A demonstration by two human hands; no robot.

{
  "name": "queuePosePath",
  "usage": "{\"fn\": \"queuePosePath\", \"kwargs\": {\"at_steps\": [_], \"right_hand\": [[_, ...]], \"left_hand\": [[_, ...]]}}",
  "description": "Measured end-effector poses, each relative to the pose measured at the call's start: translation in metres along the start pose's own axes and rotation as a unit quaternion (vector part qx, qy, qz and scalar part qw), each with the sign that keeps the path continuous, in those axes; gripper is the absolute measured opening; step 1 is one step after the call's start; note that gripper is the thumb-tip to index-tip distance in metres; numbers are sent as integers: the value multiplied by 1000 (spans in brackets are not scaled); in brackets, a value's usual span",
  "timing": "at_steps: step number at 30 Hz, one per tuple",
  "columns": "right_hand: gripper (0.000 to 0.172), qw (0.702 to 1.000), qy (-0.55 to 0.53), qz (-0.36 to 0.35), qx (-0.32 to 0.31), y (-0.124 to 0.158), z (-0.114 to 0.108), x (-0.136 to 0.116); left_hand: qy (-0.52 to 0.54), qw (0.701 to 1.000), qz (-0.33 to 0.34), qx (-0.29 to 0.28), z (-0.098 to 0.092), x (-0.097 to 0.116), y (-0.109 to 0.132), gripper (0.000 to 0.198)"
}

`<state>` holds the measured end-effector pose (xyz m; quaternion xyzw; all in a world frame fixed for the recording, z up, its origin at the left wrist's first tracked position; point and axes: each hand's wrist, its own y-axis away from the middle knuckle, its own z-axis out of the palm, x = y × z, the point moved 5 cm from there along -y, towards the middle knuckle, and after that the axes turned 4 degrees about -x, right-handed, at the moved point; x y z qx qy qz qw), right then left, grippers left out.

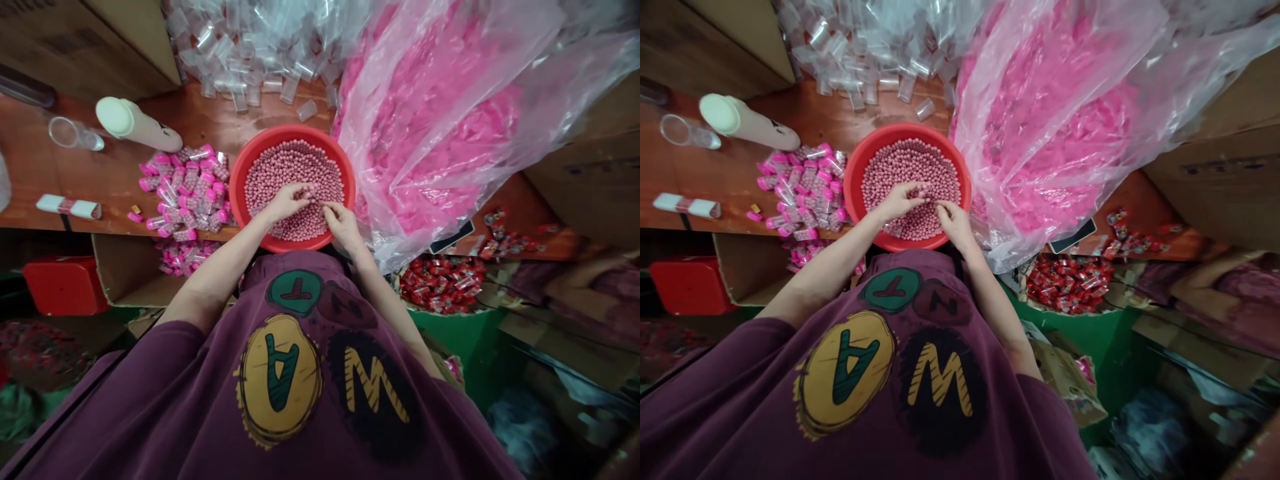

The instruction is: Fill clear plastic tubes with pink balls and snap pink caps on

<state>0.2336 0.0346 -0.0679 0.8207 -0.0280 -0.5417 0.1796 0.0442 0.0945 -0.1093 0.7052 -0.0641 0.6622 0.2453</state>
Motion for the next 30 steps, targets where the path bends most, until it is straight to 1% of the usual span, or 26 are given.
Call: {"fn": "queuePosePath", "kwargs": {"at_steps": [3, 6, 9, 11, 12, 13, 14, 17, 19, 21, 24, 27, 30], "right_hand": [[42, 1000, -21, -11, -7, -8, -7, -17], [39, 996, 14, -86, -27, -15, -11, -51], [45, 977, 87, -179, -76, -16, -7, -85], [48, 964, 119, -209, -112, -16, -1, -99], [47, 961, 124, -211, -127, -15, 1, -104], [44, 961, 123, -205, -140, -15, 4, -107], [39, 963, 114, -192, -152, -15, 6, -108], [22, 973, 53, -129, -185, -15, 12, -107], [16, 976, 7, -89, -199, -16, 17, -103], [18, 979, -24, -58, -194, -16, 21, -98], [21, 986, -49, -23, -155, -16, 24, -88], [20, 991, -49, -4, -124, -16, 26, -78], [26, 991, -19, 0, -133, -17, 25, -73]], "left_hand": [[85, 996, -4, -38, -4, 17, 25, 36], [176, 982, -10, -71, -4, 35, 44, 38], [251, 963, -38, -85, -2, 49, 57, 36], [285, 952, -62, -90, -1, 54, 63, 26], [299, 947, -75, -91, 0, 56, 65, 19], [312, 942, -87, -87, 0, 56, 67, 15], [324, 937, -100, -79, -1, 56, 69, 16], [352, 925, -138, -41, -3, 54, 75, 27], [364, 918, -155, -15, -4, 53, 78, 35], [369, 914, -166, 6, -4, 52, 80, 43], [369, 910, -186, 21, -2, 50, 83, 47], [379, 902, -207, 10, 2, 48, 83, 50], [384, 901, -202, -4, 6, 43, 80, 54]]}}
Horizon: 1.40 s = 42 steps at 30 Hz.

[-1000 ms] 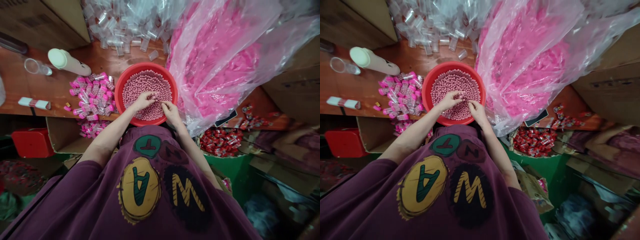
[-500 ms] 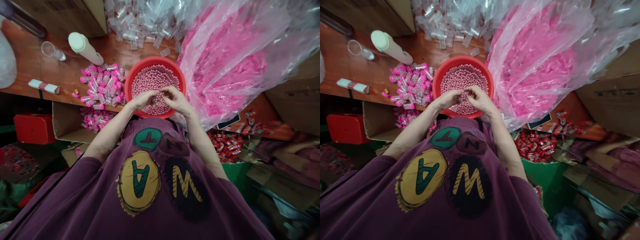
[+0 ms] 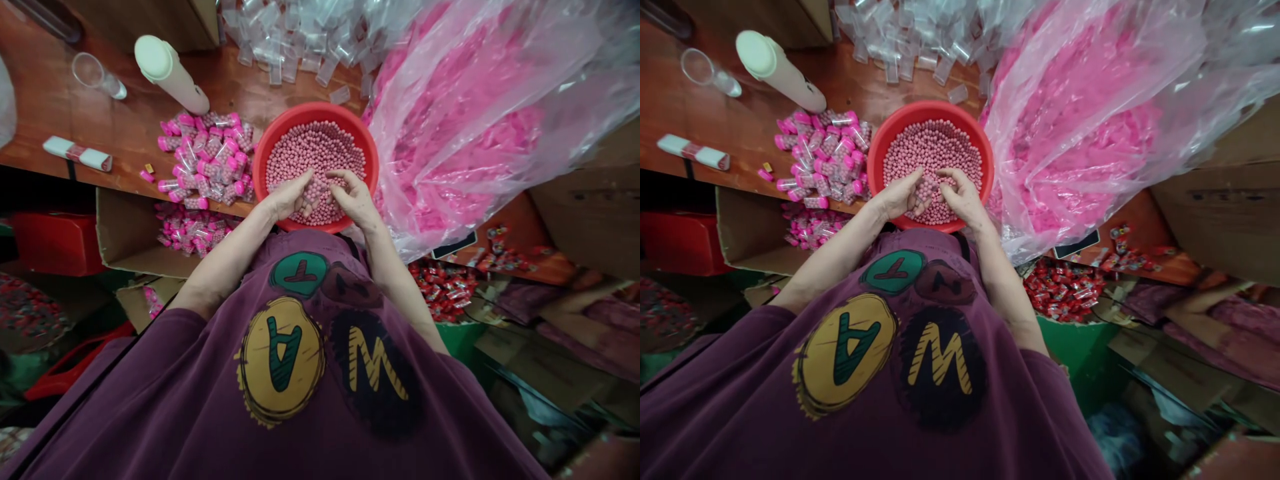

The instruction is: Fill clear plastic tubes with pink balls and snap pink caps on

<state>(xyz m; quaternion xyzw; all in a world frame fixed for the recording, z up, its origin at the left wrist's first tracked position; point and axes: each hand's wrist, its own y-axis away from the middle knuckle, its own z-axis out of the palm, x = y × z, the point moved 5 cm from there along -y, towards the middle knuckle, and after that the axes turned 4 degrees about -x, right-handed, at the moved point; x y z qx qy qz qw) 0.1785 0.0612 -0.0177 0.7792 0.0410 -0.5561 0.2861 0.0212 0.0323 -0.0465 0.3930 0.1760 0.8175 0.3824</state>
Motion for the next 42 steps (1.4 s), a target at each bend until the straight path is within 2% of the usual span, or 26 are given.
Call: {"fn": "queuePosePath", "kwargs": {"at_steps": [3, 6, 11, 16, 18, 26, 34, 42], "right_hand": [[29, 998, 42, -31, -20, -1, -2, -1], [32, 995, 69, -71, -13, -3, -4, -2], [38, 997, 54, -61, -14, -4, -3, 4], [40, 996, 48, -78, -6, -3, -5, -1], [39, 995, 54, -84, 2, -2, -6, -4], [43, 997, 43, -59, 4, 4, -4, -2], [46, 996, 53, -67, 19, 8, -4, -3], [41, 997, 22, -77, 12, 10, 0, 1]], "left_hand": [[-15, 999, 22, -18, -2, -2, -8, 56], [-28, 998, 30, -43, -2, -2, -10, 56], [-39, 993, 39, -100, 6, 7, 3, 34], [-65, 987, 68, -128, 6, 9, 11, 61], [-67, 986, 81, -132, 4, 7, 11, 62], [-59, 982, 97, -150, 6, 2, 12, 46], [-29, 984, 111, -135, 7, -5, 13, 66], [-18, 989, 89, -113, 8, -7, 17, 60]]}}
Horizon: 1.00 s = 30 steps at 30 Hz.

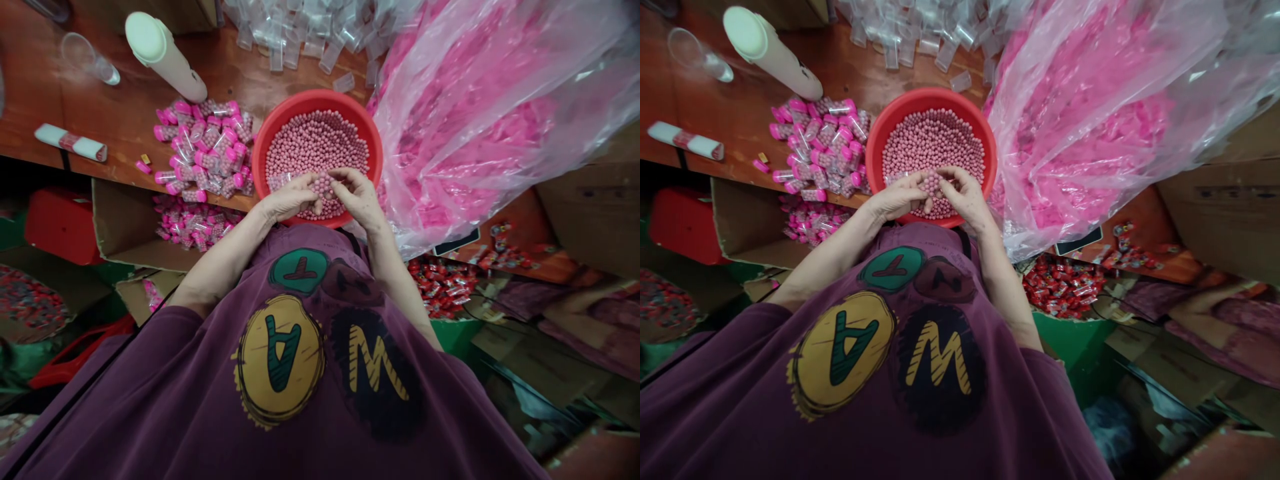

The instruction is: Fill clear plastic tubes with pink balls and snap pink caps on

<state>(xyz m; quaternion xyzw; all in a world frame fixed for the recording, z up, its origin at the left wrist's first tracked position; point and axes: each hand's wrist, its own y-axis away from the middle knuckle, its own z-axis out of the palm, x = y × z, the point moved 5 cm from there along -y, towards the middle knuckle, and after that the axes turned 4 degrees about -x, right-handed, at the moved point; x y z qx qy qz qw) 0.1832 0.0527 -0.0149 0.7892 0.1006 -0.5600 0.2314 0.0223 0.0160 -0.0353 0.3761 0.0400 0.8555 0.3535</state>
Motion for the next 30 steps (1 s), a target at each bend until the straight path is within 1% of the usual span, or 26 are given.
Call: {"fn": "queuePosePath", "kwargs": {"at_steps": [6, 11, 15, 17, 18, 22, 24, 26, 30], "right_hand": [[39, 1000, 11, 3, 3, 2, 0, 6], [41, 1000, 26, 8, 1, 3, -1, 10], [42, 1000, 13, 5, -5, 3, 0, 12], [41, 1000, 9, 6, -4, 3, 0, 13], [41, 1000, 12, 7, -3, 3, 0, 13], [39, 1000, 22, 8, -1, 4, 1, 11], [39, 1000, 18, 9, 0, 4, 1, 11], [39, 1000, 13, 12, 1, 4, 1, 11], [41, 1000, 10, 15, 1, 3, 2, 14]], "left_hand": [[-3, 999, 10, 31, -2, -6, -1, 36], [-23, 998, 0, 54, -7, -15, -3, 36], [-17, 998, -7, 57, -4, -14, -2, 31], [-10, 999, -12, 50, -1, -12, -1, 33], [-7, 999, -16, 47, -1, -12, -1, 37], [-8, 998, -33, 43, -2, -11, 0, 64], [-15, 999, -32, 41, -3, -11, 2, 73], [-18, 999, -22, 38, -3, -11, 4, 75], [0, 999, 0, 43, -1, -10, 7, 65]]}}
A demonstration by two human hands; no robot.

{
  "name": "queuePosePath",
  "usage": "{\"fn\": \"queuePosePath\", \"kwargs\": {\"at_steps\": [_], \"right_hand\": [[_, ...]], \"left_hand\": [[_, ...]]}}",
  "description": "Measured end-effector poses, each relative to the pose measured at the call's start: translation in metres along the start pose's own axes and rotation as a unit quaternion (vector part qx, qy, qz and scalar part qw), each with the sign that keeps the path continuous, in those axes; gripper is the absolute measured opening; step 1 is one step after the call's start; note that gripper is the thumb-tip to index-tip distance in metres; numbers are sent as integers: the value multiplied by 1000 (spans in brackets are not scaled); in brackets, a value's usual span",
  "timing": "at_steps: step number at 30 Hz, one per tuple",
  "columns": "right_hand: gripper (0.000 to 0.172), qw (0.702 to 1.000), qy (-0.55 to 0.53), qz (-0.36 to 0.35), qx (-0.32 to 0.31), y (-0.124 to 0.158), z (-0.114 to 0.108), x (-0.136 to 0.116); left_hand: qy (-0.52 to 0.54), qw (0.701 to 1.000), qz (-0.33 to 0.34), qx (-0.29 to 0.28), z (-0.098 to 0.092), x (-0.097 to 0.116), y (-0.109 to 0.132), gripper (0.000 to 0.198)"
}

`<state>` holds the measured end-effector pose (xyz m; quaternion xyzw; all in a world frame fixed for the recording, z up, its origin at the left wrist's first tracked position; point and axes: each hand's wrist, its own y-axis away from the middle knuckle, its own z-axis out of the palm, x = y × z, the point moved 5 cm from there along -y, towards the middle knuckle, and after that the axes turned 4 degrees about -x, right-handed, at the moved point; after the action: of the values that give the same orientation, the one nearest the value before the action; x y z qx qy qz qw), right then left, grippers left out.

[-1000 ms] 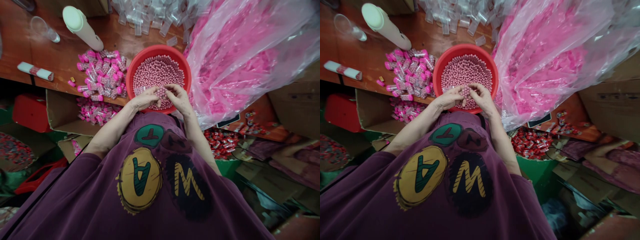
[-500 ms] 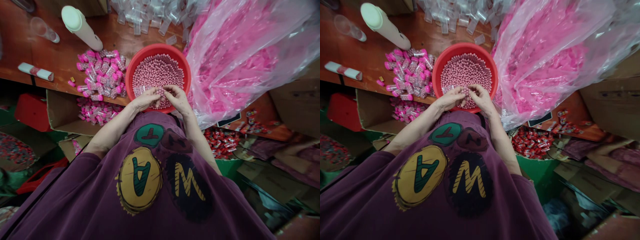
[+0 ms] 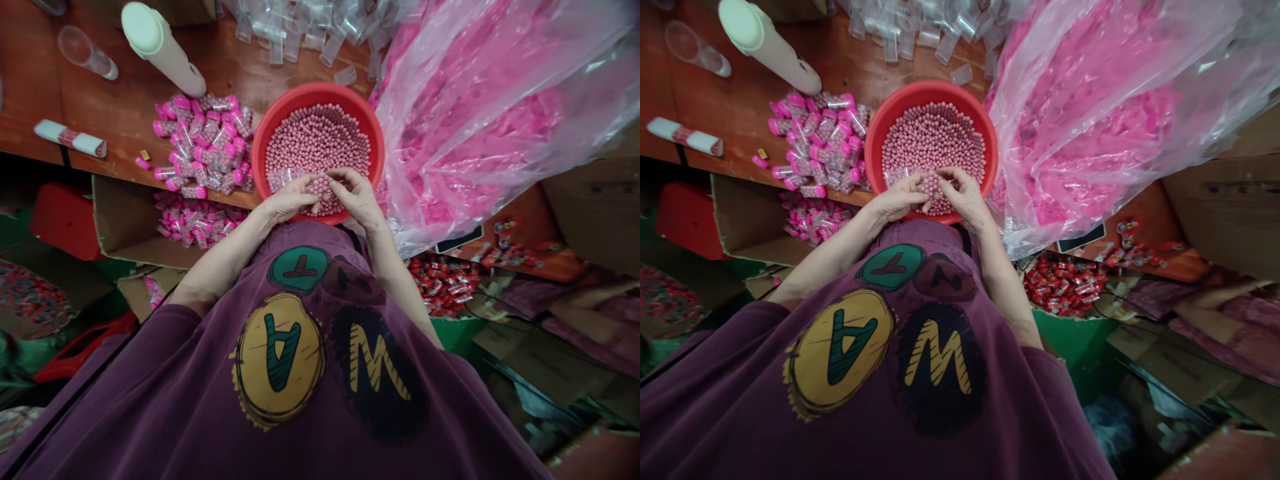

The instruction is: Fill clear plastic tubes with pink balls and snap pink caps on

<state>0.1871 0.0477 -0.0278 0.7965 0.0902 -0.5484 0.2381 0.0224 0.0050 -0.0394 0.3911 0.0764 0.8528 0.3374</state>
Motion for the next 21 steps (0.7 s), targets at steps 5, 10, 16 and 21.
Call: {"fn": "queuePosePath", "kwargs": {"at_steps": [5, 10, 16, 21], "right_hand": [[46, 1000, -14, -4, -5, -1, 2, 4], [43, 1000, -30, -5, -4, -1, 2, 6], [39, 1000, -23, 5, -17, -2, 4, 10], [34, 1000, -4, 10, -10, -4, 2, 12]], "left_hand": [[31, 999, -18, 12, -1, -2, -2, 65], [47, 998, -39, 19, -2, -3, -5, 48], [19, 999, -12, 35, -3, -4, -7, 20], [25, 998, -36, 37, -2, -4, -9, 22]]}}
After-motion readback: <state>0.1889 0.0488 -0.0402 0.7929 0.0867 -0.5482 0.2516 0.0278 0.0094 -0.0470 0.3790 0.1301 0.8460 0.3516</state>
